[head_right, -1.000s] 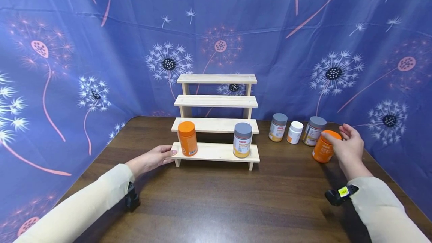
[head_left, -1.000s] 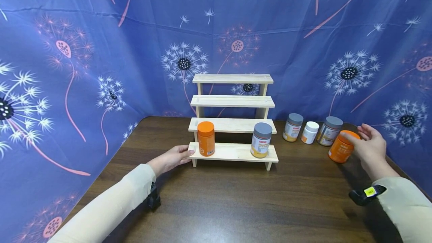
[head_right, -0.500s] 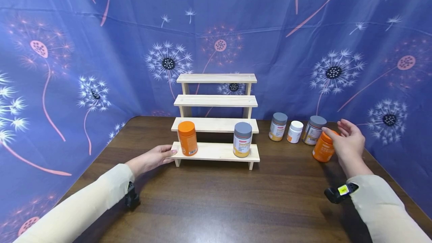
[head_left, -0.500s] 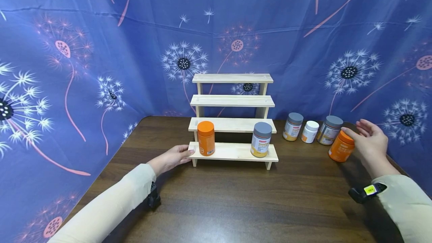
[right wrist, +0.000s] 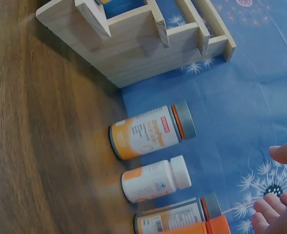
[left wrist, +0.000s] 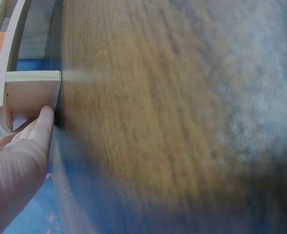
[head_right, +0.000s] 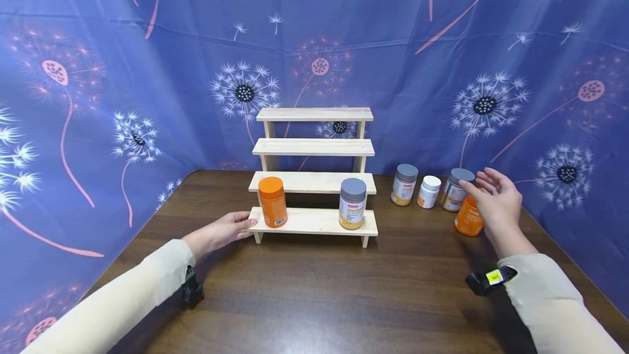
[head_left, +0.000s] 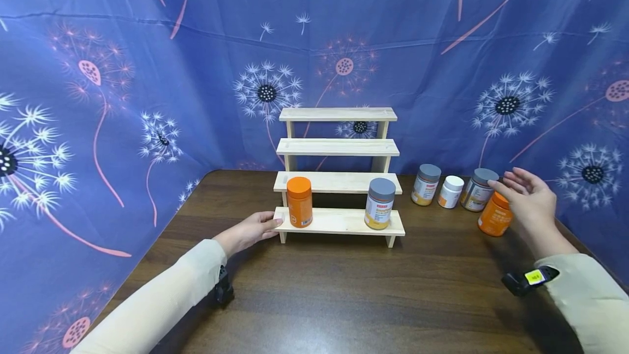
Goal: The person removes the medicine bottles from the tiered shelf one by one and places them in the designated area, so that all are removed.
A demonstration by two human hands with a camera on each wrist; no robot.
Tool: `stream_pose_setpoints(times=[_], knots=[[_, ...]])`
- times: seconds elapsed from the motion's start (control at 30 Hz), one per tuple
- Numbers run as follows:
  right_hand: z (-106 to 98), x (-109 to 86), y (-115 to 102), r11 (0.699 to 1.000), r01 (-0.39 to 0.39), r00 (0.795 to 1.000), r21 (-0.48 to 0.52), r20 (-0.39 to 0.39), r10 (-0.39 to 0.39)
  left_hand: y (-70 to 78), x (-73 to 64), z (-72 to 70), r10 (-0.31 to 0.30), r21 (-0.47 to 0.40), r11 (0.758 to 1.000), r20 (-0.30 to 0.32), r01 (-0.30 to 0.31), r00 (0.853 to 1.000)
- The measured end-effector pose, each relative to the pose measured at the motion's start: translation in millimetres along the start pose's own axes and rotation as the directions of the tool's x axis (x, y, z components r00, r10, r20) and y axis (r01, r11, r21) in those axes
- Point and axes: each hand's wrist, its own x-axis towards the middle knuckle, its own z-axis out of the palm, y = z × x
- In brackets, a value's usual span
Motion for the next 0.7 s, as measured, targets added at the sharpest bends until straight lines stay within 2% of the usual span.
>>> stream_pose_setpoints(times=[0.1, 0.2, 0.33, 0.47, 0.7], knots=[[5, -2.3, -1, 0.991, 0.011, 1.0, 0.13, 0.028, -0.015, 0.2, -0.4, -0.7, 0.009, 0.001, 1.0, 0.003, -0.009, 1.0], [10, -4.7, -1, 0.987, 0.003, 0.998, 0.158, 0.057, -0.012, 0.7, -1.1, -0.7, 0.01, -0.003, 1.0, 0.003, -0.01, 1.0], [15, -8.3, -1, 0.993, 0.0, 0.993, 0.122, 0.114, -0.014, 0.4, -1.9, -0.4, 0.002, 0.006, 1.0, 0.002, -0.002, 1.0], [20, -13.1, 0, 0.997, 0.03, 0.986, 0.066, 0.16, -0.04, -0.3, -1.3, 0.0, -0.009, 0.009, 1.0, -0.002, 0.009, 1.0], [31, -18.8, 3, 0.996, 0.029, 0.975, 0.089, 0.218, -0.048, -0.6, -0.1, 0.6, -0.007, 0.014, 1.0, -0.006, 0.007, 1.0]])
